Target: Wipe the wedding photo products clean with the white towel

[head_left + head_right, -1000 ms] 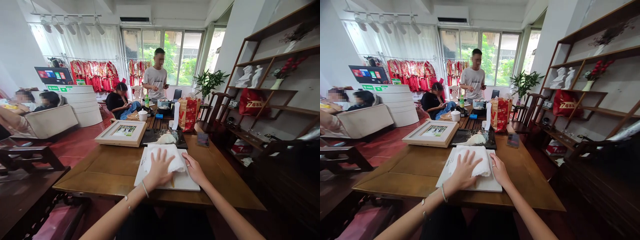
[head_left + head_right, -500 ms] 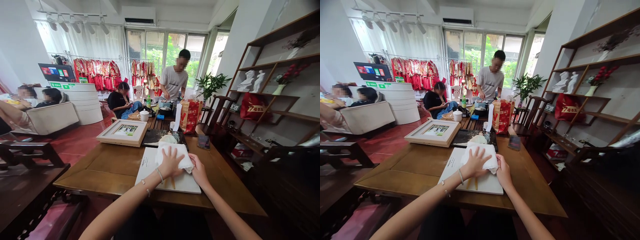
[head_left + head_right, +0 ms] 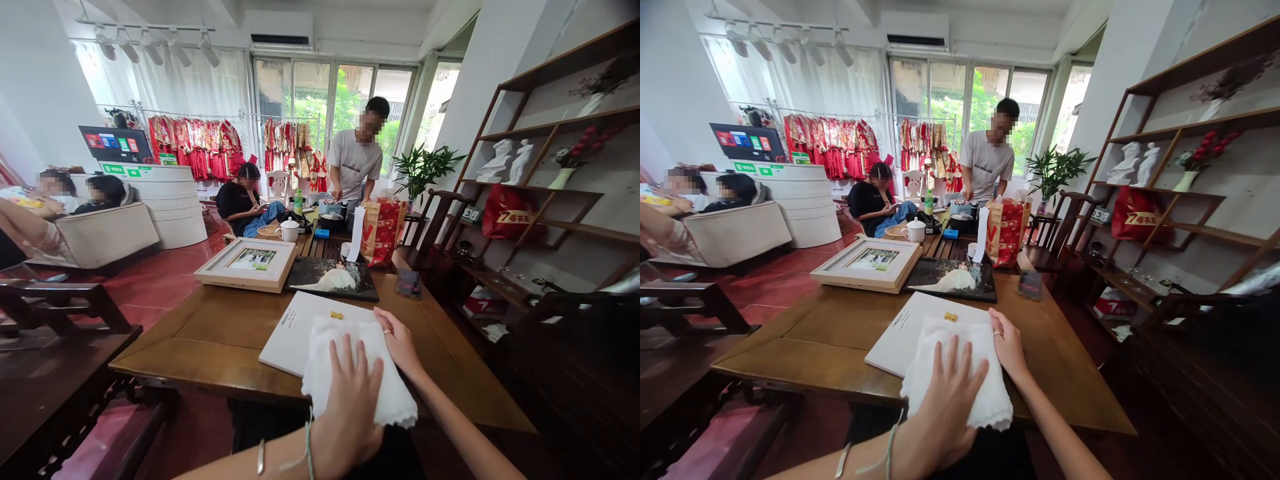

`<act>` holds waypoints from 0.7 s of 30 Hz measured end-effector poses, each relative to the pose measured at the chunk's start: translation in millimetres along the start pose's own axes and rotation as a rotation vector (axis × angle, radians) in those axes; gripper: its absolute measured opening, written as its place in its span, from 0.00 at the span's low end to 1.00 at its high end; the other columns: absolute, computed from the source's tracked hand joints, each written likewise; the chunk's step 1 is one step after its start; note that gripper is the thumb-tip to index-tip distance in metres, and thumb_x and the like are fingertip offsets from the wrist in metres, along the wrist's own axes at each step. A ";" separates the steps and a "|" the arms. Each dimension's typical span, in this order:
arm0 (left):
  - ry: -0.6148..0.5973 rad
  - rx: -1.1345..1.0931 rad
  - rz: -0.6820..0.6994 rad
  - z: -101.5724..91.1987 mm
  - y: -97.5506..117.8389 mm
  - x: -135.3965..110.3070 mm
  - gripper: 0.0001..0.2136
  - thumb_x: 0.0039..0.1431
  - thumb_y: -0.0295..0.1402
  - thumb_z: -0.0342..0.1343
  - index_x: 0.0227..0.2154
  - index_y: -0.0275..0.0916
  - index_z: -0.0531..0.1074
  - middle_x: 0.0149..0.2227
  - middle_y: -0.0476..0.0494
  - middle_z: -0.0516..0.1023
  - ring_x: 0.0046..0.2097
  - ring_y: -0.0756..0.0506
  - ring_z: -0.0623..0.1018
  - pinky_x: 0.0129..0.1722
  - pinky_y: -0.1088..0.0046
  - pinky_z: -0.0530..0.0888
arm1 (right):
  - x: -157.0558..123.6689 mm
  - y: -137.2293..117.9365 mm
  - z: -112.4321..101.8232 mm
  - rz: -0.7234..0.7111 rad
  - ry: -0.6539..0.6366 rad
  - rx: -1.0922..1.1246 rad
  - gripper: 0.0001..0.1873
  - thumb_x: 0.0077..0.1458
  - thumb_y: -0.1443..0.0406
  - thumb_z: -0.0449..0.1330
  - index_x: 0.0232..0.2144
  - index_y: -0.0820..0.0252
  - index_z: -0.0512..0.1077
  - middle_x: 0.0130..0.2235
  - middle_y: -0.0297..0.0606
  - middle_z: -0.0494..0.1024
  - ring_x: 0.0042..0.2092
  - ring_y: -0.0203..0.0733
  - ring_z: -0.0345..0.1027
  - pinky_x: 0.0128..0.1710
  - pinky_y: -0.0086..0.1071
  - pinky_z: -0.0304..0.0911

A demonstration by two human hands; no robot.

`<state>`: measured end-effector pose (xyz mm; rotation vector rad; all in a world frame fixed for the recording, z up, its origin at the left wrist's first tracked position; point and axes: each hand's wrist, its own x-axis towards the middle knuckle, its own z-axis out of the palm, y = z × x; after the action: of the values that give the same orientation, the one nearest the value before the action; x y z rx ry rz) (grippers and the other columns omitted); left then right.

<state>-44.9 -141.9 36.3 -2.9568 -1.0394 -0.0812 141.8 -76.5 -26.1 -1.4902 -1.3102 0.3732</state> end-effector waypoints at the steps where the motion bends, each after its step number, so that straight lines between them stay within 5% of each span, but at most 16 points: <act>1: -0.021 -0.005 -0.009 -1.7 3.1 -4.8 0.38 0.51 0.48 0.54 0.62 0.35 0.51 0.63 0.25 0.47 0.62 0.20 0.42 0.54 0.34 0.42 | 0.5 -1.0 0.4 -0.016 -0.023 -0.007 0.20 0.52 0.59 0.50 0.42 0.62 0.73 0.50 0.49 0.75 0.51 0.48 0.68 0.54 0.44 0.60; 13: 0.034 -0.116 -0.121 -12.8 -5.6 17.5 0.34 0.52 0.45 0.54 0.61 0.39 0.54 0.63 0.30 0.49 0.63 0.24 0.43 0.56 0.37 0.43 | 5.2 -1.4 -1.5 -0.048 -0.070 -0.054 0.22 0.56 0.57 0.48 0.44 0.61 0.74 0.49 0.46 0.75 0.52 0.48 0.67 0.55 0.45 0.59; 21: 0.087 -0.077 -0.199 -29.6 -48.1 -11.0 0.25 0.54 0.40 0.51 0.56 0.47 0.62 0.57 0.40 0.63 0.62 0.31 0.53 0.58 0.42 0.42 | 3.9 -0.2 -2.0 -0.116 -0.222 -0.218 0.23 0.53 0.62 0.53 0.49 0.67 0.70 0.57 0.51 0.66 0.59 0.49 0.58 0.60 0.45 0.52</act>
<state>-84.9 -112.0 64.8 -2.8758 -1.3427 -0.2543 144.7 -74.2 -23.6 -1.5763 -1.6498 0.3358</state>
